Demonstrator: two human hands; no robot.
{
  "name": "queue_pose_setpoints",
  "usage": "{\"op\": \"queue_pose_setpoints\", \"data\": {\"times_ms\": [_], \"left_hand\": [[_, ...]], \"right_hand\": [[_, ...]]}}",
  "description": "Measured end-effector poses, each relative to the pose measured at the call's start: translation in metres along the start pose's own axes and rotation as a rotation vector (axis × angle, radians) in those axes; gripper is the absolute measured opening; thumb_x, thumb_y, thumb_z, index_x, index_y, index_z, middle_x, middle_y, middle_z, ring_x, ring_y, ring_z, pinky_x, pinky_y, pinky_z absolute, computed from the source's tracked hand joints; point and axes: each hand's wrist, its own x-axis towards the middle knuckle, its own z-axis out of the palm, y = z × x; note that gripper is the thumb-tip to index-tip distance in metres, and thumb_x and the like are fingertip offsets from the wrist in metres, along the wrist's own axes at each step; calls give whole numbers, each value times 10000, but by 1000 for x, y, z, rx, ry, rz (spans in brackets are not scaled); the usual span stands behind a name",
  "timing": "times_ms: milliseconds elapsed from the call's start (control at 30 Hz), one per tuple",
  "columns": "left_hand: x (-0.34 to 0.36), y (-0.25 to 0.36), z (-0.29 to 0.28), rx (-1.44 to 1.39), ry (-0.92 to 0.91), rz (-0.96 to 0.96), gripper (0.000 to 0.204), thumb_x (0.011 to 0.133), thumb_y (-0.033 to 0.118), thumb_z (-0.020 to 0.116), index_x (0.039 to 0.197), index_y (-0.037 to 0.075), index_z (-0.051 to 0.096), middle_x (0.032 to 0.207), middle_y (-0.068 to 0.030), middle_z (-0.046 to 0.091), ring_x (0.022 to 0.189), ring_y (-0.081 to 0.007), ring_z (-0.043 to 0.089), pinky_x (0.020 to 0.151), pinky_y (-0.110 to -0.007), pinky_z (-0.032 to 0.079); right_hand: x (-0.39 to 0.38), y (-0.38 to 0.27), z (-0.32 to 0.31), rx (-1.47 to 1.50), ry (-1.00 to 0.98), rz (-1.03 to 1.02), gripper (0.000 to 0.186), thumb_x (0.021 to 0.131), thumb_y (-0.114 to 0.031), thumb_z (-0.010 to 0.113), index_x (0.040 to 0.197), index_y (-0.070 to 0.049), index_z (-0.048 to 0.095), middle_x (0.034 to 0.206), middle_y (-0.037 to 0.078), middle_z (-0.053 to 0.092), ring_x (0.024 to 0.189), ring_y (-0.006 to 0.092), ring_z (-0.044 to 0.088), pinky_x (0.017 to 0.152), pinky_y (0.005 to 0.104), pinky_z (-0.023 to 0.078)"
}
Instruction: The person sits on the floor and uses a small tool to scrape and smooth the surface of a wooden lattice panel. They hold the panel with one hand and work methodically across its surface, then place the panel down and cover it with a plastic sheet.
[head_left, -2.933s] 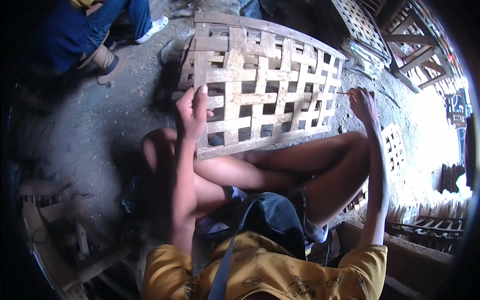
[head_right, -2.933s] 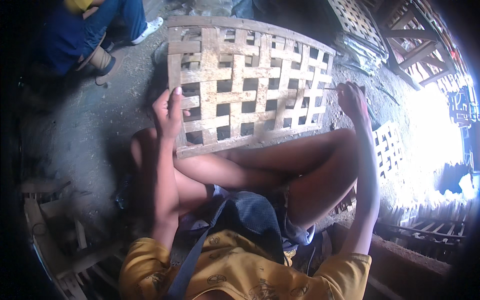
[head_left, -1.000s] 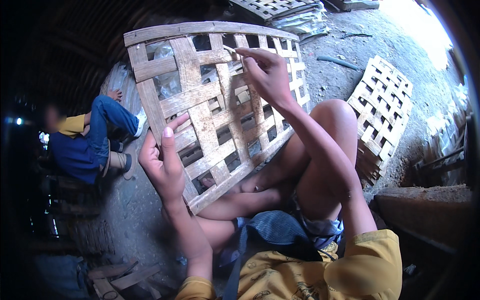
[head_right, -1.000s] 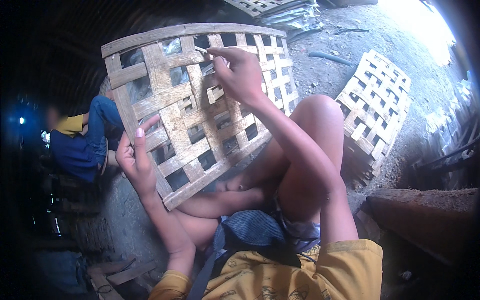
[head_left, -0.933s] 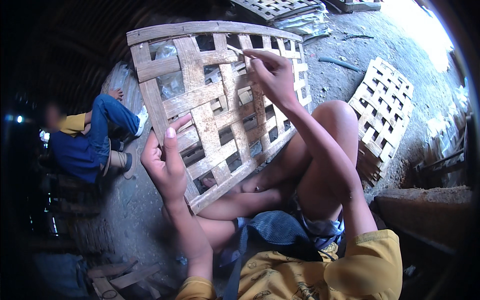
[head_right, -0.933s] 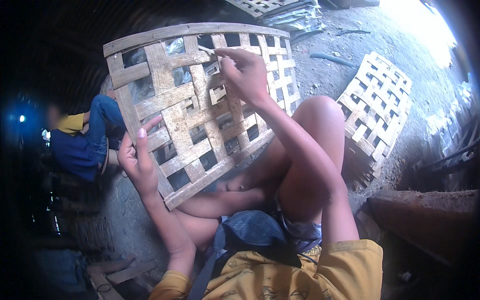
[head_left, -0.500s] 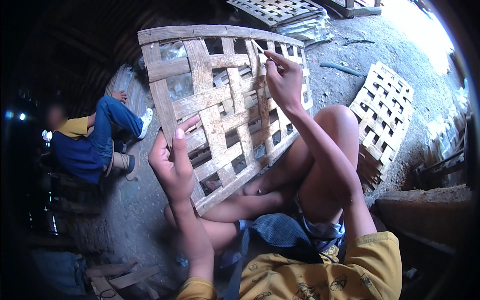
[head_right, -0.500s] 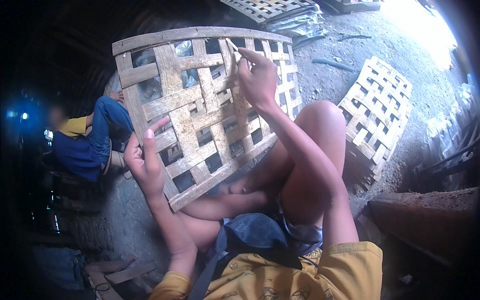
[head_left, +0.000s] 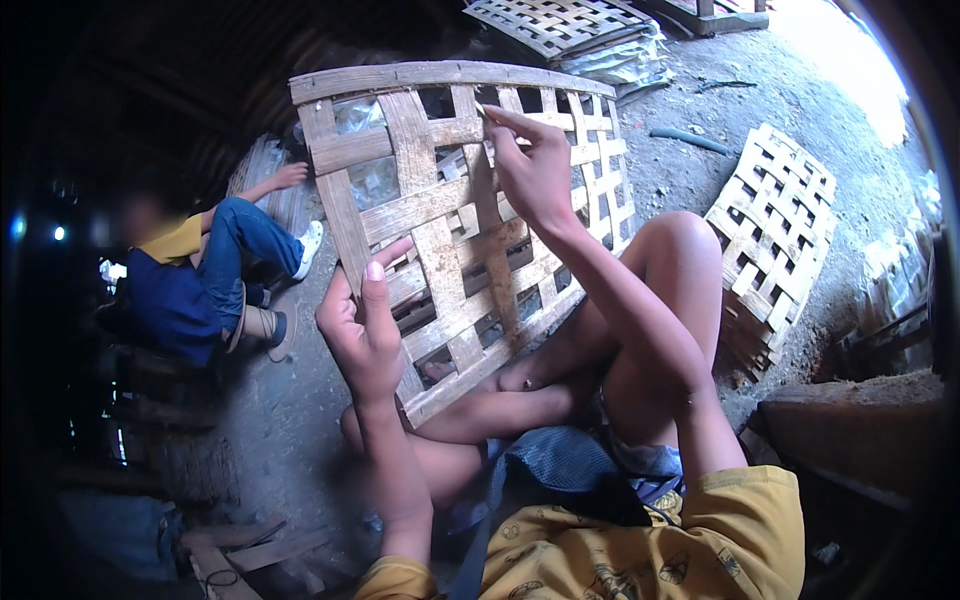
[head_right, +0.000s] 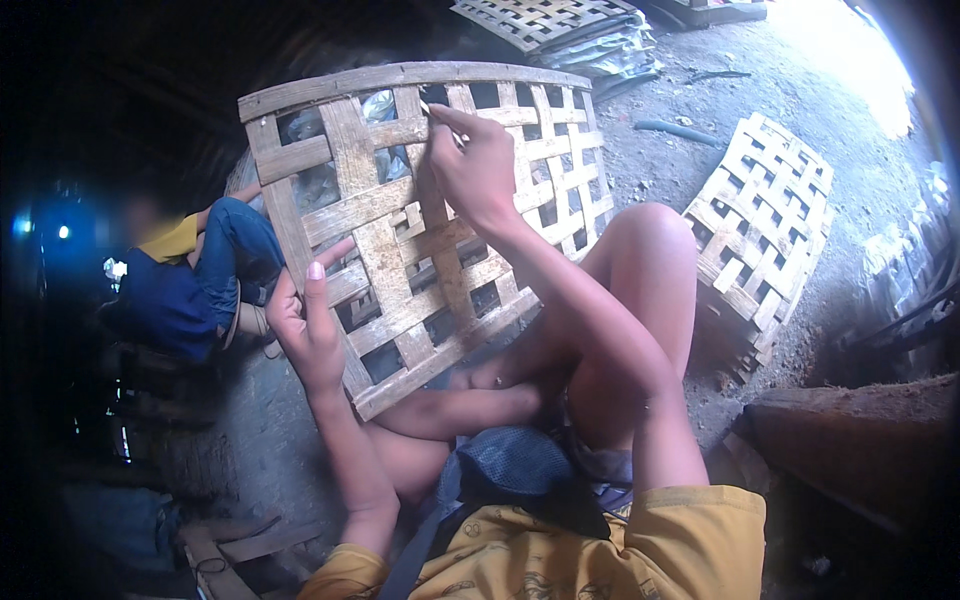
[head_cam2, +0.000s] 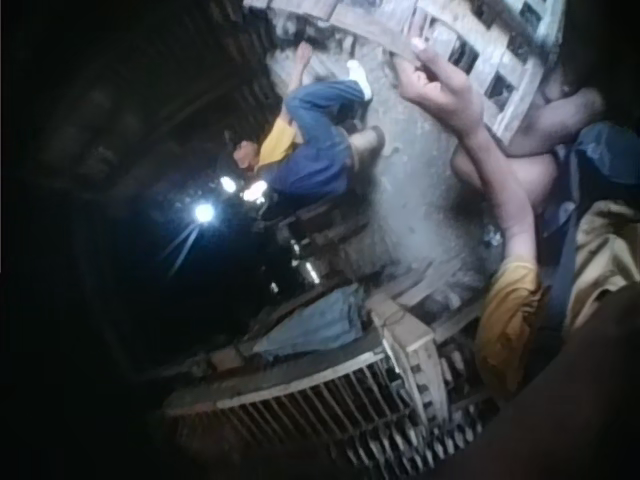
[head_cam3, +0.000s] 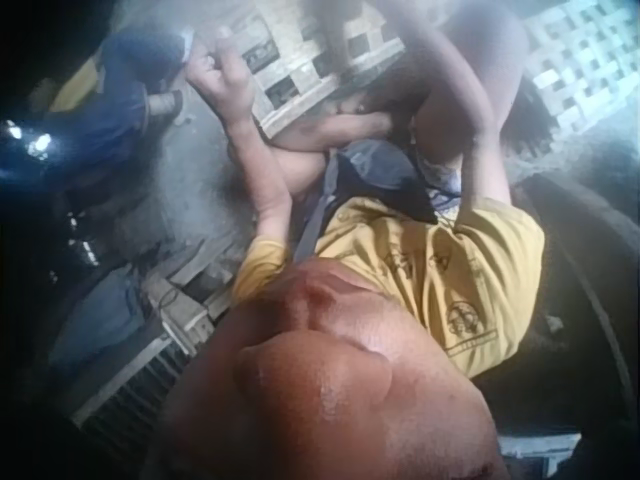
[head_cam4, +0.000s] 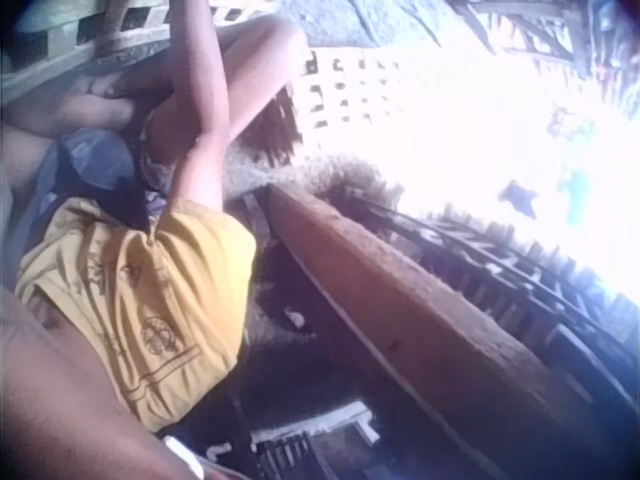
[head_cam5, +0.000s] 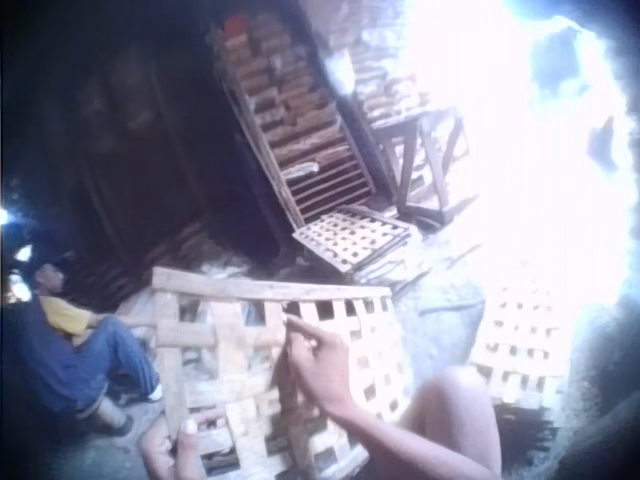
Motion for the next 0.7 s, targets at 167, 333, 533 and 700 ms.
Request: {"op": "queue_pose_setpoints", "data": {"times_ms": [167, 333, 533, 700], "left_hand": [[0, 7, 0, -124, 15, -118, 372, 1087, 200, 448, 1210, -87, 649, 1139, -174, 733, 898, -116, 692, 667, -245, 608], [2, 10, 4, -179, 14, -112, 357, 1088, 190, 458, 1198, -96, 641, 1168, -160, 725, 870, -87, 657, 671, -248, 625], [2, 9, 3, -157, -2, -99, 364, 1089, 194, 450, 1224, -96, 624, 1168, -178, 722, 874, -106, 677, 664, -251, 627], [2, 4, 2, -127, -4, -83, 384, 1095, 214, 441, 1284, -82, 593, 1161, -202, 722, 898, -145, 722, 649, -245, 623]], "right_hand": [[-12, 8, -12, -1, 5, -26, 313, 974, -38, 589, 1260, -5, 712, 1005, 63, 758, 762, 45, 631, 681, 212, 512], [-4, 21, -16, -68, 60, -227, 323, 923, -32, 598, 1219, -20, 727, 951, 127, 741, 701, 156, 617, 684, 291, 500], [1, 18, -16, -64, 10, -190, 321, 970, -8, 582, 1264, -11, 711, 944, 37, 736, 709, 34, 556, 618, 207, 449], [1, 15, -13, -176, 51, -189, 340, 948, -28, 591, 1266, -7, 708, 917, 45, 742, 638, 14, 494, 547, 219, 402]]}}
